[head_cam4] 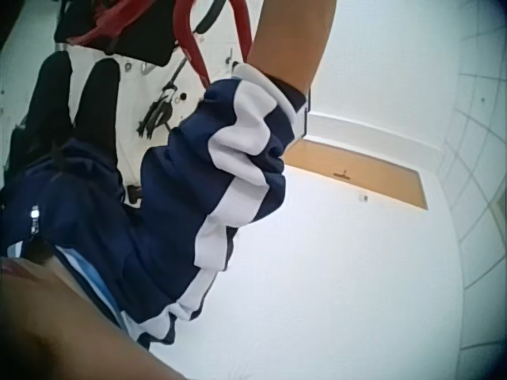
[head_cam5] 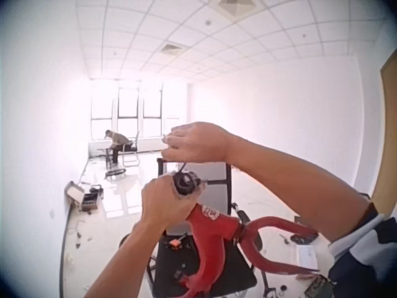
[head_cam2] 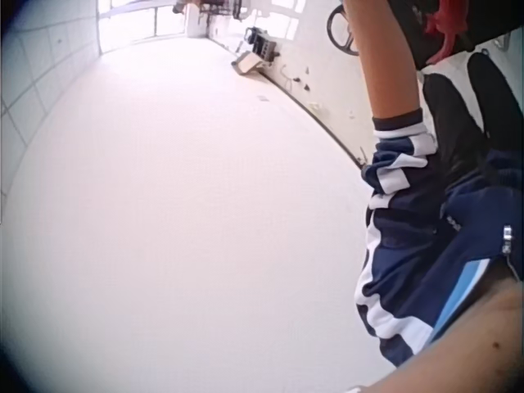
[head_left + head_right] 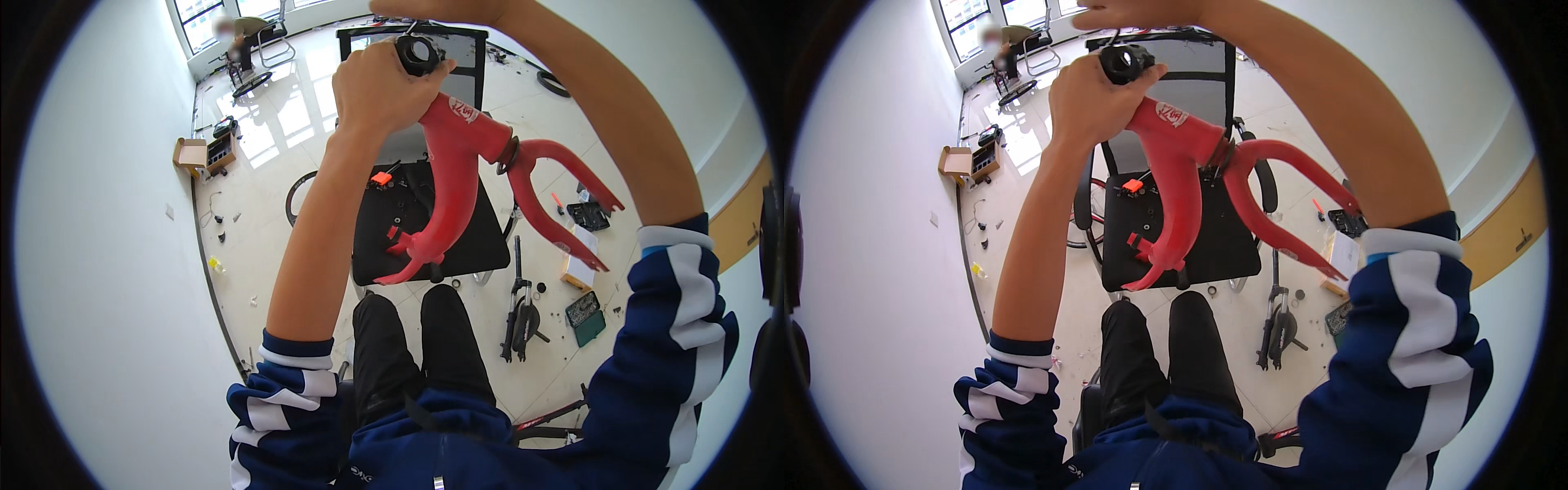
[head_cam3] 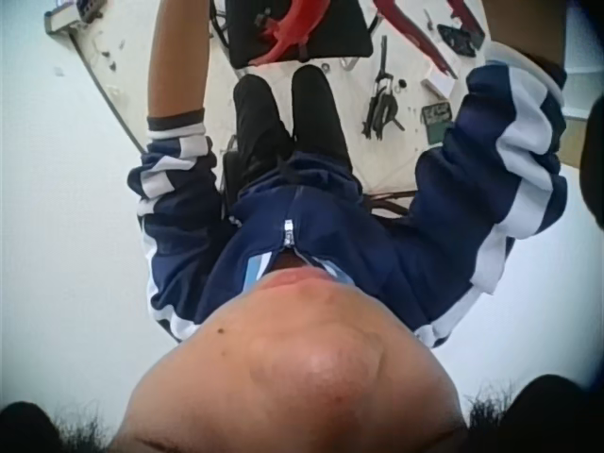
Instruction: The person uses an Allen key to tighten bolts on a bicycle stem attached to a red handlebar. After securing the stem, the person attaches a black handlebar tape to the handlebar.
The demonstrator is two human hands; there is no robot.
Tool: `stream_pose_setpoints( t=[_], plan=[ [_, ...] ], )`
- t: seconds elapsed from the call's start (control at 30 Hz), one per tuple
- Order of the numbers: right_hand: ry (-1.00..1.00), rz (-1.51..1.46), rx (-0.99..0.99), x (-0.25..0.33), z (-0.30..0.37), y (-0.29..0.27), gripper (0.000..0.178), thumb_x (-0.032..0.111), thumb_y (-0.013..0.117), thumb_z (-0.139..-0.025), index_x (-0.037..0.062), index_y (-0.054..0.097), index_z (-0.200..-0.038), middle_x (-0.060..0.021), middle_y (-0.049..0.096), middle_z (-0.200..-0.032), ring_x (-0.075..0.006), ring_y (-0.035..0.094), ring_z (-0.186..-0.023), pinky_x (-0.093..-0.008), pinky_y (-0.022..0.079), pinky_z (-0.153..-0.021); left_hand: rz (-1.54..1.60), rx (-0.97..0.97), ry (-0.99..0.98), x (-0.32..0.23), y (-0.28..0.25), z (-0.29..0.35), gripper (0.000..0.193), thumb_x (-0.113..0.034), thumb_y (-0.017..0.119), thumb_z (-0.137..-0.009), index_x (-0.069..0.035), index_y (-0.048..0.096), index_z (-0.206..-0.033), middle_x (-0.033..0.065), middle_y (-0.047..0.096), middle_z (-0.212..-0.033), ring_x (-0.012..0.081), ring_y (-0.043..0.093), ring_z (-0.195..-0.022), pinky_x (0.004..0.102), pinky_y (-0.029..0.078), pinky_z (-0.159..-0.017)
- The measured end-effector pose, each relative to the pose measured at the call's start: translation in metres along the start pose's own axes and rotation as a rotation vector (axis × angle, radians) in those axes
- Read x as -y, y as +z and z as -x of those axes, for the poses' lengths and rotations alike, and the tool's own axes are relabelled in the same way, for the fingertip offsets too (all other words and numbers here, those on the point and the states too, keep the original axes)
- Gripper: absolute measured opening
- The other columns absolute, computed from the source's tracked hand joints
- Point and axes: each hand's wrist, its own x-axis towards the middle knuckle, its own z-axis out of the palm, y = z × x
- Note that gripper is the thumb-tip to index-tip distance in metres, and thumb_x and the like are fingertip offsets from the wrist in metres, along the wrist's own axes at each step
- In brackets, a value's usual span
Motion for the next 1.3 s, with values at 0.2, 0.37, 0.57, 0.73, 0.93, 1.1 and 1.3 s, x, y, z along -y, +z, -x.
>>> stream_pose_setpoints(
  t=[0.2, 0.37, 0.57, 0.73, 0.93, 1.1, 1.3],
  plan=[
    [0.379, -0.086, 0.108, 0.023, 0.007, 0.041, 0.025, 0.015, 0.059, -0.091, 0.0161, 0.058, -0.115, -0.0057, 0.071, -0.115, -0.0267, 0.072, -0.098, -0.0349, 0.060, -0.074, 0.028, -0.095, 0.050, 0.014, 0.016, -0.008, 0.049, -0.055, 0.077, -0.075, -0.006, 0.069, -0.073, 0.0093, 0.068, -0.062, 0.0297, 0.069, -0.059, 0.0373, 0.055, -0.061],
    [0.678, -0.338, 0.395, 0.018, 0.002, 0.013, 0.031, 0.001, 0.066, -0.086, 0.0059, 0.063, -0.117, -0.0110, 0.073, -0.106, -0.0269, 0.072, -0.084, -0.0331, 0.058, -0.075, 0.042, -0.083, -0.007, 0.005, 0.021, -0.012, 0.048, -0.054, 0.078, -0.076, -0.007, 0.067, -0.074, 0.0075, 0.067, -0.060, 0.0295, 0.069, -0.058, 0.0376, 0.054, -0.058],
    [1.005, -0.945, 0.119, 0.029, 0.014, 0.001, 0.029, -0.012, 0.055, -0.086, 0.0003, 0.072, -0.105, -0.0125, 0.074, -0.106, -0.0212, 0.073, -0.090, -0.0321, 0.058, -0.087, 0.018, -0.160, -0.002, 0.001, 0.031, -0.012, 0.049, -0.052, 0.077, -0.076, -0.006, 0.064, -0.074, 0.0083, 0.065, -0.057, 0.0308, 0.068, -0.056, 0.0389, 0.054, -0.056],
    [1.169, -1.143, 0.001, 0.051, -0.005, -0.028, 0.026, -0.006, 0.059, -0.086, 0.0029, 0.068, -0.109, -0.0119, 0.072, -0.102, -0.0203, 0.072, -0.093, -0.0350, 0.057, -0.093, 0.038, -0.179, 0.011, 0.004, 0.030, -0.013, 0.040, -0.042, 0.077, -0.074, -0.006, 0.063, -0.067, 0.0097, 0.064, -0.056, 0.0316, 0.066, -0.053, 0.0394, 0.052, -0.052],
    [1.121, -0.857, -0.119, 0.072, -0.008, -0.038, 0.026, 0.001, 0.068, -0.085, 0.0071, 0.062, -0.110, -0.0078, 0.069, -0.096, -0.0201, 0.071, -0.087, -0.0360, 0.059, -0.089, 0.041, -0.104, 0.038, -0.003, 0.028, -0.010, 0.033, -0.032, 0.075, -0.070, -0.003, 0.064, -0.084, 0.0102, 0.066, -0.059, 0.0310, 0.067, -0.055, 0.0374, 0.052, -0.053],
    [1.168, -0.862, -0.025, 0.066, -0.003, -0.055, 0.023, 0.002, 0.070, -0.085, 0.0039, 0.068, -0.108, -0.0068, 0.067, -0.095, -0.0212, 0.069, -0.081, -0.0340, 0.059, -0.085, 0.049, -0.134, 0.050, -0.015, 0.030, -0.001, 0.029, -0.034, 0.076, -0.071, -0.007, 0.067, -0.070, 0.0111, 0.066, -0.060, 0.0327, 0.067, -0.057, 0.0399, 0.052, -0.054],
    [0.899, -0.726, 0.349, 0.054, 0.004, -0.080, 0.012, 0.000, 0.070, -0.083, 0.0012, 0.074, -0.095, -0.0069, 0.070, -0.099, -0.0241, 0.068, -0.080, -0.0336, 0.056, -0.078, 0.058, -0.158, 0.061, -0.018, 0.023, 0.008, 0.037, -0.038, 0.076, -0.073, -0.003, 0.065, -0.082, 0.0129, 0.067, -0.064, 0.0342, 0.068, -0.059, 0.0423, 0.054, -0.056]
  ],
)
